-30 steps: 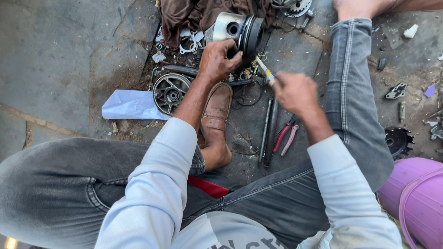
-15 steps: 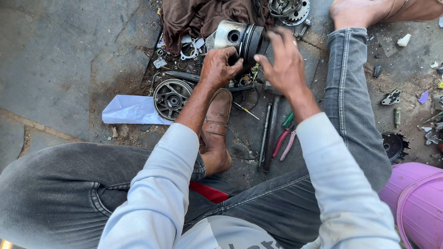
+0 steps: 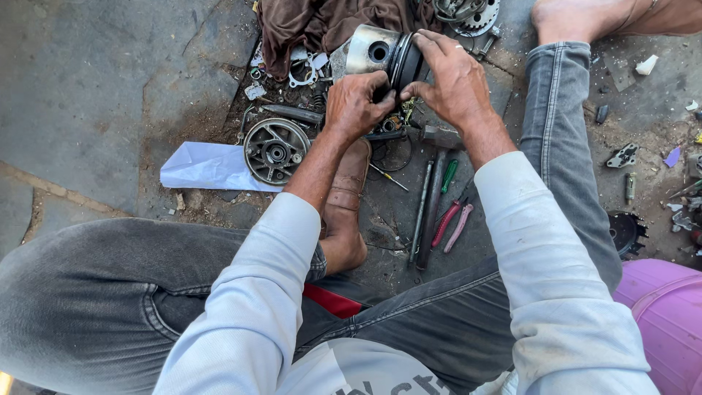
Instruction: The person is sitting on the ground and using a screwdriver to pry and remove rings from a metal engine piston. They rotate the piston and use the tool to carefully lift the rings off the grooves.
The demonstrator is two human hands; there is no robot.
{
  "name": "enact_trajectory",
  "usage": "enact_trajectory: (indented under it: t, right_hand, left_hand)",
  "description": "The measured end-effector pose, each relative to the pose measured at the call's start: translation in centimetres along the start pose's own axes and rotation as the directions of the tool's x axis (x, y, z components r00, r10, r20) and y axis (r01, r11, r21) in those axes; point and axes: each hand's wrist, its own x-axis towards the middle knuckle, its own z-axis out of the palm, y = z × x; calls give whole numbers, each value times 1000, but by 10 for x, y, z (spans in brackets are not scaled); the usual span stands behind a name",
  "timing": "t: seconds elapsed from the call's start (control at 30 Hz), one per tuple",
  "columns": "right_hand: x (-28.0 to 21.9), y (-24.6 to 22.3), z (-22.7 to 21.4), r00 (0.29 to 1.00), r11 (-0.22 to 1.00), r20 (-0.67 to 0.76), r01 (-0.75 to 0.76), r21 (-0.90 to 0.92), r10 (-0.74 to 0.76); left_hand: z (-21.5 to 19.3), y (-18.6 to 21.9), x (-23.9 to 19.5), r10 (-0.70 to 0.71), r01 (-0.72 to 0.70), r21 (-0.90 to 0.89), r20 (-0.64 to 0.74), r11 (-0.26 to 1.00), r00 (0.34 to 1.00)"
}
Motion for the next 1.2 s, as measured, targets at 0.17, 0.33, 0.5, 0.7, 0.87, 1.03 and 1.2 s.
enact_trajectory:
  t: [0.17, 0.33, 0.5, 0.7, 0.87, 1.03, 1.2]
  right_hand:
    - [4, 6, -3, 999, 999, -27, 26, 27, -25]
    - [7, 16, -4, 998, 997, -29, 60, 54, -58]
    - [9, 19, -2, 996, 992, -19, 93, 87, -92]
    - [-19, -16, 5, 962, 977, -204, -155, 145, 183]
    - [-27, -53, 22, 923, 925, -105, -355, 134, 369]
    - [2, -70, 24, 865, 864, -37, -501, -41, 500]
    - [8, -76, 25, 824, 820, -48, -566, -88, 564]
  left_hand:
    - [5, -1, 0, 67, -65, 30, -48, 997, 997]
    - [5, 1, 0, 52, -51, 15, -46, 999, 998]
    - [6, 4, 1, 35, -34, 24, -47, 999, 998]
    - [15, 1, -5, 28, -27, 15, -80, 1000, 996]
    - [21, -6, -7, 27, -25, 47, -41, 999, 999]
    - [22, -1, -11, 35, -33, 20, -103, 999, 994]
    - [25, 5, -15, 9, -14, -32, -156, 999, 988]
